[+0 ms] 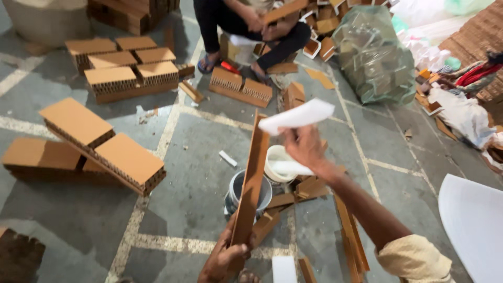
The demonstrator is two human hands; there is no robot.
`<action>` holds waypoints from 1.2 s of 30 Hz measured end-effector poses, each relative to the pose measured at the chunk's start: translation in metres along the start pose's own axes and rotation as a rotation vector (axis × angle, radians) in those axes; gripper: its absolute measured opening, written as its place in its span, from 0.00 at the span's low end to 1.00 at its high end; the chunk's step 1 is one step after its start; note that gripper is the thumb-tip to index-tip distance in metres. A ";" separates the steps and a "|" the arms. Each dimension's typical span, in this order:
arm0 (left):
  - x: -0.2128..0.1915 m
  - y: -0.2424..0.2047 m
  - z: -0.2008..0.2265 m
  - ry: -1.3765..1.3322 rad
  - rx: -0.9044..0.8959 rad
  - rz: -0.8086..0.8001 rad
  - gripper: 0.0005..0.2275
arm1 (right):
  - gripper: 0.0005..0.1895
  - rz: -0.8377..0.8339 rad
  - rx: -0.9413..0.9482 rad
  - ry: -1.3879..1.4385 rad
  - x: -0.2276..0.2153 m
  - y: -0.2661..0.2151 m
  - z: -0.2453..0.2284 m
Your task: The person sits on a low stool and applies a white liquid from a bucket onto narrow cardboard strips using a white foam applicator. They repeatedly dip the applicator into the bucket and spread the liquid along the length of each strip, handling several pieces one at a time.
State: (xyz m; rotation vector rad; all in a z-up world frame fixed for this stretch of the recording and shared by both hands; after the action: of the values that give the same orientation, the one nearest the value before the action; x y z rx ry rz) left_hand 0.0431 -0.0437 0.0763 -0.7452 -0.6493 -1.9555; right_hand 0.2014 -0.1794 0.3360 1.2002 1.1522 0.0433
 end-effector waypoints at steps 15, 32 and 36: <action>-0.018 -0.013 -0.003 0.013 -0.006 0.133 0.40 | 0.11 -0.277 0.499 0.443 0.018 -0.053 0.003; 0.003 -0.003 0.004 0.149 -0.025 0.153 0.43 | 0.09 0.204 0.351 0.599 -0.025 0.004 -0.005; -0.002 -0.001 -0.001 0.189 -0.047 0.181 0.42 | 0.09 0.224 0.340 0.578 -0.026 0.005 -0.003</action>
State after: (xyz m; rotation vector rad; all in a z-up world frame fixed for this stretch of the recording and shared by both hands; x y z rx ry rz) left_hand 0.0429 -0.0426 0.0736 -0.6161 -0.4082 -1.8516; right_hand 0.1894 -0.1901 0.3573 1.6802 1.5600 0.3989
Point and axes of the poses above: each hand's wrist, its own y-axis towards the middle knuckle, its own x-axis out of the palm, z = x × y, the point moved 7 cm from there along y, towards the middle knuckle, and after that the axes turned 2 degrees about -x, right-handed, at the moved point
